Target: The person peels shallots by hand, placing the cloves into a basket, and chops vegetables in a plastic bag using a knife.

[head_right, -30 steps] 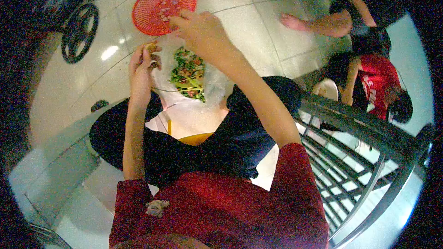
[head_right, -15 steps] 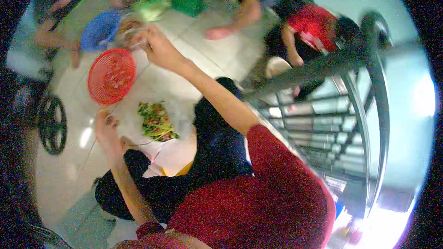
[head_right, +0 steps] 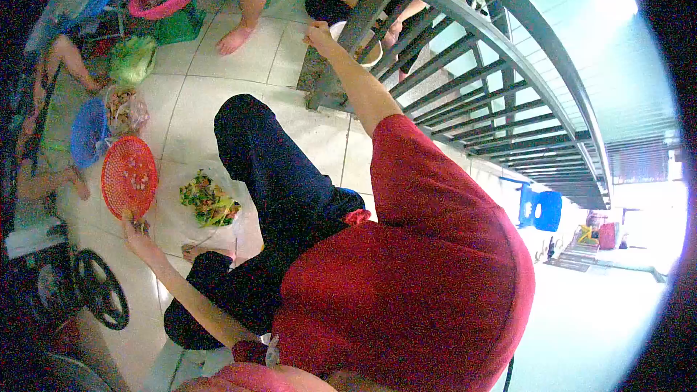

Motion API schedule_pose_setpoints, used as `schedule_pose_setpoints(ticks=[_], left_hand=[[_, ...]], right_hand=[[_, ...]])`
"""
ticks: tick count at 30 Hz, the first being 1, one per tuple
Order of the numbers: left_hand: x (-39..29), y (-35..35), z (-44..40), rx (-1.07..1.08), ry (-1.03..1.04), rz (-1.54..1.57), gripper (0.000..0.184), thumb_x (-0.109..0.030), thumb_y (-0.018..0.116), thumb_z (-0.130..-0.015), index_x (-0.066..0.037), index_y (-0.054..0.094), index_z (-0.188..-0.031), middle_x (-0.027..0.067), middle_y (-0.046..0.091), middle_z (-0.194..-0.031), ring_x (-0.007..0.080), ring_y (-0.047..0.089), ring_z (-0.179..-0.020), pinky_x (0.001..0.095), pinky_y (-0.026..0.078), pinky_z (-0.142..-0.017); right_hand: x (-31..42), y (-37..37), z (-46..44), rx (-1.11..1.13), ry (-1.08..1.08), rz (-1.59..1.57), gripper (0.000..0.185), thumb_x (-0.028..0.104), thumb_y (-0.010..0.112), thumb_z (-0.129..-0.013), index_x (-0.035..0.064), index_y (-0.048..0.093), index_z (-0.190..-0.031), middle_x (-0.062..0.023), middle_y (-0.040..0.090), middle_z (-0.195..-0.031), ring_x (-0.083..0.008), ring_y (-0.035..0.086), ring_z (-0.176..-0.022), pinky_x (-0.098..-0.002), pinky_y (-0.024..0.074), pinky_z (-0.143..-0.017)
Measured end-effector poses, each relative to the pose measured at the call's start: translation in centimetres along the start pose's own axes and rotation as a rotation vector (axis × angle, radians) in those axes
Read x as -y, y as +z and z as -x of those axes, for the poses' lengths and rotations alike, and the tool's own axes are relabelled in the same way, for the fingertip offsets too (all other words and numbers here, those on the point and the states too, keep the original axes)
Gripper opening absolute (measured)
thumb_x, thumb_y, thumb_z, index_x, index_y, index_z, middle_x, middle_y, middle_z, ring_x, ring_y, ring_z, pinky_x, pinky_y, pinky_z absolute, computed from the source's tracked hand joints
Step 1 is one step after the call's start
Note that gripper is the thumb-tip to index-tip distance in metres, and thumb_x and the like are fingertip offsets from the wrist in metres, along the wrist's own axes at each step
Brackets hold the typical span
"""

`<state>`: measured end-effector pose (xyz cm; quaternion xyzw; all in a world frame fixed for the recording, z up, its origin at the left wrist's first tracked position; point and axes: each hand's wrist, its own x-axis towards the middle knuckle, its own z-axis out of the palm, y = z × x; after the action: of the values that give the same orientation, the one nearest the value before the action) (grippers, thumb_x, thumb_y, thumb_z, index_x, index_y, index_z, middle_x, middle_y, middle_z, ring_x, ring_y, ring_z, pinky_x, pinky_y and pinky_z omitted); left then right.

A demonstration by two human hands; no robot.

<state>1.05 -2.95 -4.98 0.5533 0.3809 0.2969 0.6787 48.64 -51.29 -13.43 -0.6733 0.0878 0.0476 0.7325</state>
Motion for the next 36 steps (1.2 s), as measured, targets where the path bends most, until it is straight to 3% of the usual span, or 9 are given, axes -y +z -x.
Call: schedule_pose_setpoints(ticks=[2, 6, 12, 22, 27, 29, 31, 33, 36], left_hand=[[0.2, -0.6, -0.1, 0.009, 0.008, -0.03, 0.035, -0.031, 0.06, -0.098, -0.005, 0.063, -0.122, 0.0026, 0.064, -0.103, 0.0122, 0.051, -0.077, 0.0279, 0.042, -0.07], [-1.5, -1.6, 1.5, 0.064, 0.184, -0.309, 0.037, -0.033, 0.061, -0.099, -0.003, 0.064, -0.12, 0.0056, 0.067, -0.104, 0.0113, 0.053, -0.075, 0.0263, 0.042, -0.067], [-3.0, -5.7, 2.0, 0.194, 0.386, -0.814, 0.036, -0.033, 0.059, -0.101, 0.0, 0.064, -0.114, 0.0088, 0.069, -0.099, 0.0122, 0.06, -0.074, 0.0255, 0.047, -0.065], [0.5, -7.8, 1.7, 0.152, 0.209, -0.712, 0.034, -0.035, 0.059, -0.1, -0.002, 0.063, -0.108, 0.0079, 0.069, -0.093, 0.0105, 0.058, -0.067, 0.0258, 0.046, -0.062], [0.7, -7.8, 1.6, 0.119, 0.192, -0.661, 0.033, -0.034, 0.06, -0.1, -0.003, 0.064, -0.108, 0.0074, 0.069, -0.093, 0.0101, 0.058, -0.067, 0.025, 0.046, -0.062], [1.0, -8.2, 1.8, 0.101, 0.196, -0.66, 0.033, -0.034, 0.061, -0.1, -0.003, 0.064, -0.109, 0.0074, 0.069, -0.093, 0.0103, 0.058, -0.067, 0.0249, 0.046, -0.063], [0.9, -8.0, 2.1, 0.103, 0.236, -0.673, 0.034, -0.034, 0.061, -0.099, -0.002, 0.065, -0.11, 0.0076, 0.069, -0.093, 0.0106, 0.059, -0.068, 0.0252, 0.046, -0.063], [0.7, -8.1, 2.2, 0.091, 0.215, -0.716, 0.034, -0.034, 0.061, -0.099, -0.002, 0.065, -0.111, 0.0075, 0.07, -0.093, 0.0109, 0.059, -0.068, 0.0252, 0.047, -0.063], [1.1, -8.0, 1.5, 0.069, 0.169, -0.709, 0.034, -0.034, 0.061, -0.1, -0.002, 0.065, -0.112, 0.0073, 0.07, -0.093, 0.0113, 0.06, -0.07, 0.0251, 0.047, -0.063]], right_hand=[[-0.2, -1.4, 1.0, 0.058, 0.032, 0.08, 0.058, 0.018, 0.064, -0.093, 0.0005, 0.033, -0.139, -0.0074, 0.057, -0.099, -0.0177, 0.058, -0.085, -0.039, 0.0535, -0.081], [0.4, -1.3, 5.5, 0.294, 0.054, 0.146, 0.072, 0.031, 0.066, -0.095, 0.0007, 0.025, -0.145, -0.0088, 0.055, -0.117, -0.0196, 0.058, -0.106, -0.0369, 0.0489, -0.095], [-0.9, -0.4, 7.2, 0.069, 0.016, 0.053, 0.075, 0.031, 0.06, -0.098, 0.0005, 0.015, -0.149, -0.0114, 0.054, -0.123, -0.0217, 0.058, -0.111, -0.0383, 0.0506, -0.093], [0.0, 0.9, 6.2, -0.062, 0.185, -0.237, 0.053, 0.021, 0.057, -0.099, 0.0028, 0.033, -0.142, -0.0117, 0.049, -0.134, -0.0243, 0.058, -0.116, -0.0394, 0.0506, -0.091], [-1.0, 2.9, 4.6, 0.032, 0.136, -0.356, 0.071, 0.025, 0.069, -0.092, 0.0052, 0.028, -0.146, -0.0133, 0.044, -0.141, -0.0292, 0.051, -0.127, -0.0439, 0.0444, -0.102], [-3.9, 3.7, 1.1, -0.413, 0.09, 0.133, 0.095, 0.032, 0.081, -0.082, 0.006, 0.02, -0.151, -0.0145, 0.037, -0.148, -0.0312, 0.041, -0.136, -0.0462, 0.0379, -0.11], [-3.7, 5.1, 0.2, -0.605, 0.114, 0.365, 0.111, 0.033, 0.087, -0.073, 0.0064, 0.015, -0.154, -0.015, 0.031, -0.153, -0.0307, 0.033, -0.14, -0.0451, 0.0316, -0.115], [-4.1, 4.4, -2.4, -0.421, -0.214, 0.38, 0.116, 0.029, 0.089, -0.071, 0.0076, 0.013, -0.155, -0.0147, 0.03, -0.154, -0.0287, 0.034, -0.14, -0.0431, 0.0317, -0.115], [-0.1, 5.3, -3.7, 0.026, -0.252, 0.006, 0.09, 0.009, 0.078, -0.078, 0.0067, 0.024, -0.15, -0.0141, 0.043, -0.145, -0.0281, 0.046, -0.13, -0.042, 0.0398, -0.11]])
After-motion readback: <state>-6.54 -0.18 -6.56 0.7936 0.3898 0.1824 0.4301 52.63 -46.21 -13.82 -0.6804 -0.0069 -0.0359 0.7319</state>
